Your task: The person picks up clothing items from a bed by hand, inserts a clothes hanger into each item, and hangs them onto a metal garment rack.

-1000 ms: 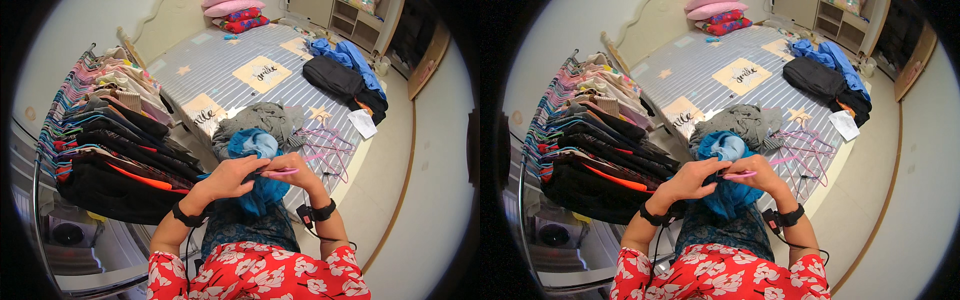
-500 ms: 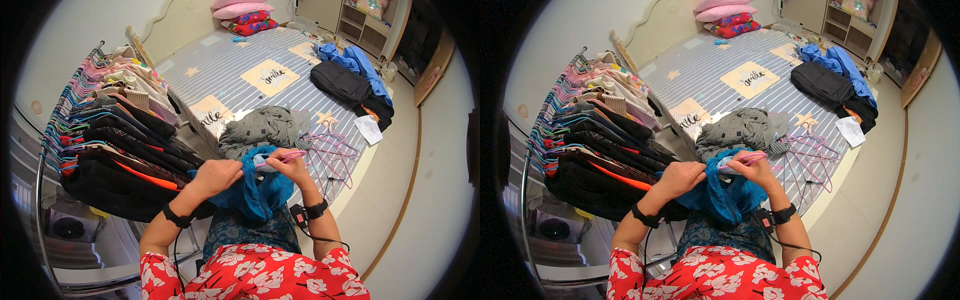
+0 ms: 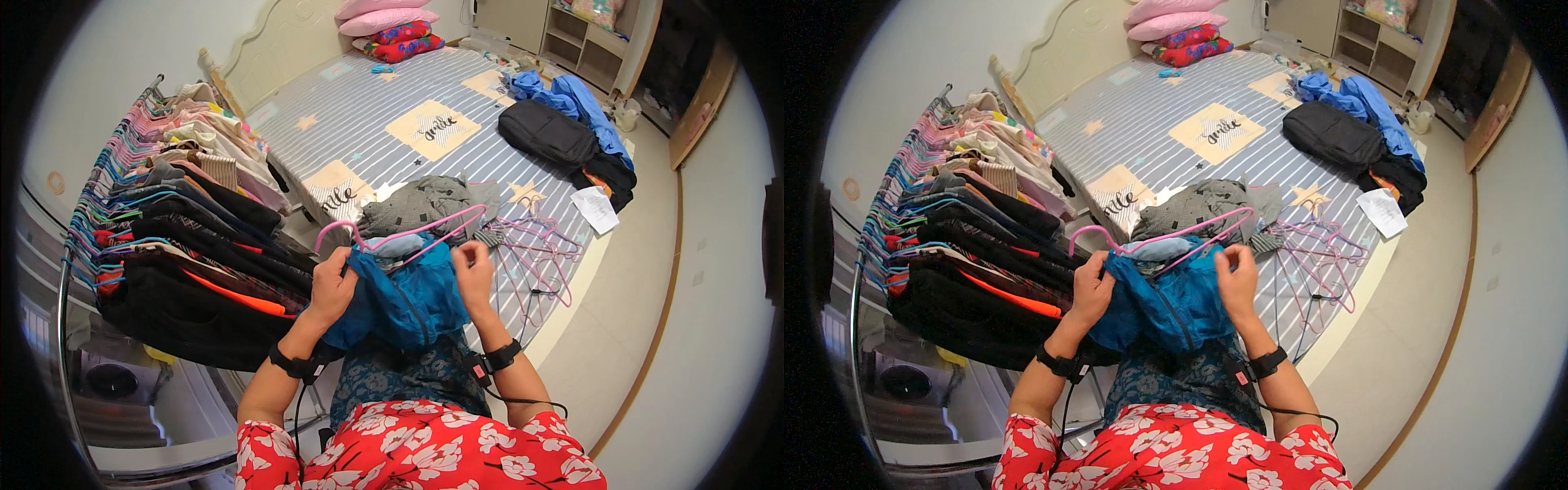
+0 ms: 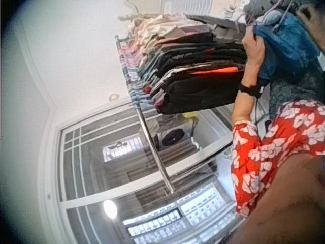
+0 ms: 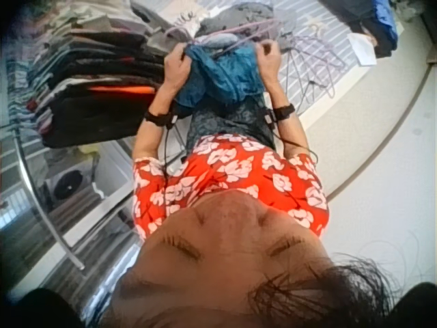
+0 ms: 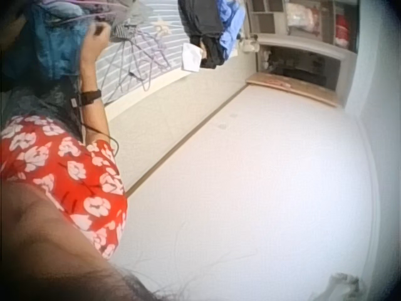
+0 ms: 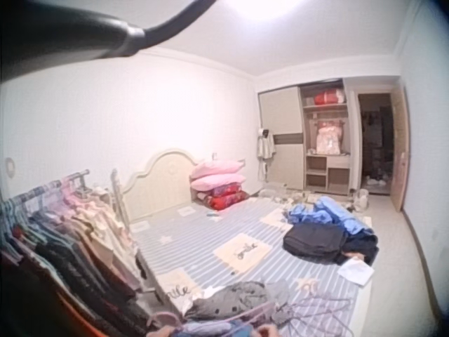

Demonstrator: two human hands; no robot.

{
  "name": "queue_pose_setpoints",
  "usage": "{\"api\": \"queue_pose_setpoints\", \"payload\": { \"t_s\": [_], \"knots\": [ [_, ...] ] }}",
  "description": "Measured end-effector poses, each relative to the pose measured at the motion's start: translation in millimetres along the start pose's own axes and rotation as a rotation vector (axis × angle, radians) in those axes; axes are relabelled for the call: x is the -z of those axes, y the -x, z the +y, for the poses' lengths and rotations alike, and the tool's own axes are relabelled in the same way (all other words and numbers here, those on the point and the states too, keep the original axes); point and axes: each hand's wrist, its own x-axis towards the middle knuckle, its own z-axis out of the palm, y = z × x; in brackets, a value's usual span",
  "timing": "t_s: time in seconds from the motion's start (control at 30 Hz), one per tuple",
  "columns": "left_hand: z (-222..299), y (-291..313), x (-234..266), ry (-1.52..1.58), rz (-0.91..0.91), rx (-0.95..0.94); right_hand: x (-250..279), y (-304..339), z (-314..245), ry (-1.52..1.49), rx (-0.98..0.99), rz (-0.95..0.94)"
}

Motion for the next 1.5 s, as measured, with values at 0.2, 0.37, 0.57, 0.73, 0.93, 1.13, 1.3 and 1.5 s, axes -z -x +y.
{"api": "queue_pose_setpoints", "payload": {
  "t_s": [0.2, 0.37, 0.57, 0.73, 0.93, 1.13, 1.3, 1.5],
  "knots": [
    [-5, 15, -3, 0.09, 0.063, 0.004, -41, 14, 21, -0.028, -0.552, -0.421],
    [-2, 24, -5, 0.164, 0.093, 0.024, -60, 19, 18, 0.072, -0.412, -0.834],
    [-15, 29, 5, 0.28, 0.151, 0.074, -48, -4, 37, -0.643, -0.802, -0.17],
    [-24, 32, -1, 0.253, 0.113, 0.091, -40, -37, 48, -1.085, -0.779, -0.078],
    [-20, 30, 7, 0.252, 0.114, 0.14, -2, -44, 24, -0.428, -0.622, -0.271],
    [-28, 33, 14, 0.277, 0.09, 0.159, 15, -52, 60, -0.606, -0.699, -0.25],
    [-29, 34, 16, 0.305, 0.103, 0.2, 3, -54, 48, -0.734, -0.444, -0.027],
    [-30, 36, 20, 0.196, 0.11, 0.227, 7, -52, 13, 0.091, 0.412, 0.121]
  ]
}}
